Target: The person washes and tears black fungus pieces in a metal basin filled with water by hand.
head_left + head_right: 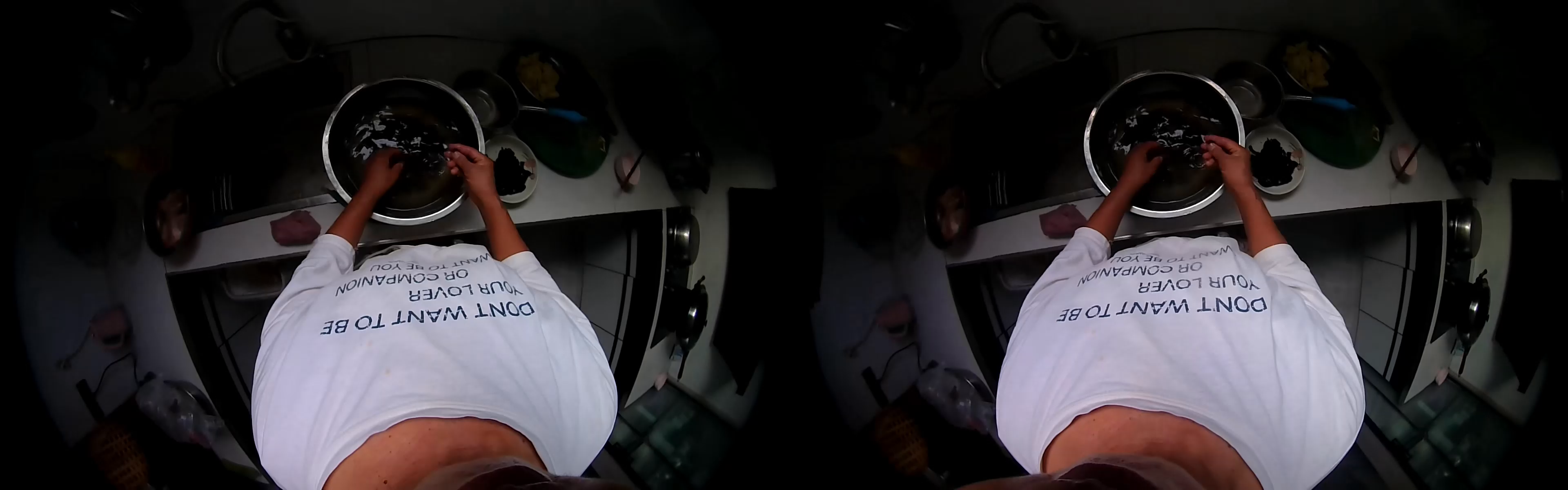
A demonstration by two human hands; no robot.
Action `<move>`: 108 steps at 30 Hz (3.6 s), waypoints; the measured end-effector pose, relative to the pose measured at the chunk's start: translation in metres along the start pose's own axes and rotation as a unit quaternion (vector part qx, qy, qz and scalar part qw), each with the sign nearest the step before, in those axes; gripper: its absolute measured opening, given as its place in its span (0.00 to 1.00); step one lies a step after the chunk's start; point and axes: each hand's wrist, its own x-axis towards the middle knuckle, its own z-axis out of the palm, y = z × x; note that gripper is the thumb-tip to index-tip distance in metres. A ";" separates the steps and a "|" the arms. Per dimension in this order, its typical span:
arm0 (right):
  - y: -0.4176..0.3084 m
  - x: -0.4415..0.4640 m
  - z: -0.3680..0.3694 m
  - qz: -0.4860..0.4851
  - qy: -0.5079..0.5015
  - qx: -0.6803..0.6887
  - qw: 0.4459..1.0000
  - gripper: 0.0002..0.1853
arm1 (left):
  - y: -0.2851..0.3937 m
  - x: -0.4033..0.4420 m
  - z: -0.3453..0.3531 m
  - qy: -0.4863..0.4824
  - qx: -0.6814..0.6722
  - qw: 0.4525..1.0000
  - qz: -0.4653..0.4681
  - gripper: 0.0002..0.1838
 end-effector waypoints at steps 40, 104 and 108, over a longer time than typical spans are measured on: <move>0.029 0.029 0.003 0.147 -0.244 0.016 0.959 0.13 | 0.098 -0.041 0.012 0.118 -0.558 0.789 -0.229 0.16; 0.065 0.022 0.033 0.186 -0.178 0.131 0.957 0.09 | 0.044 -0.012 -0.027 -0.092 -0.610 0.751 -0.237 0.11; 0.055 0.018 0.036 0.188 -0.161 0.174 0.953 0.07 | 0.051 -0.012 -0.031 -0.072 -0.655 0.720 -0.217 0.16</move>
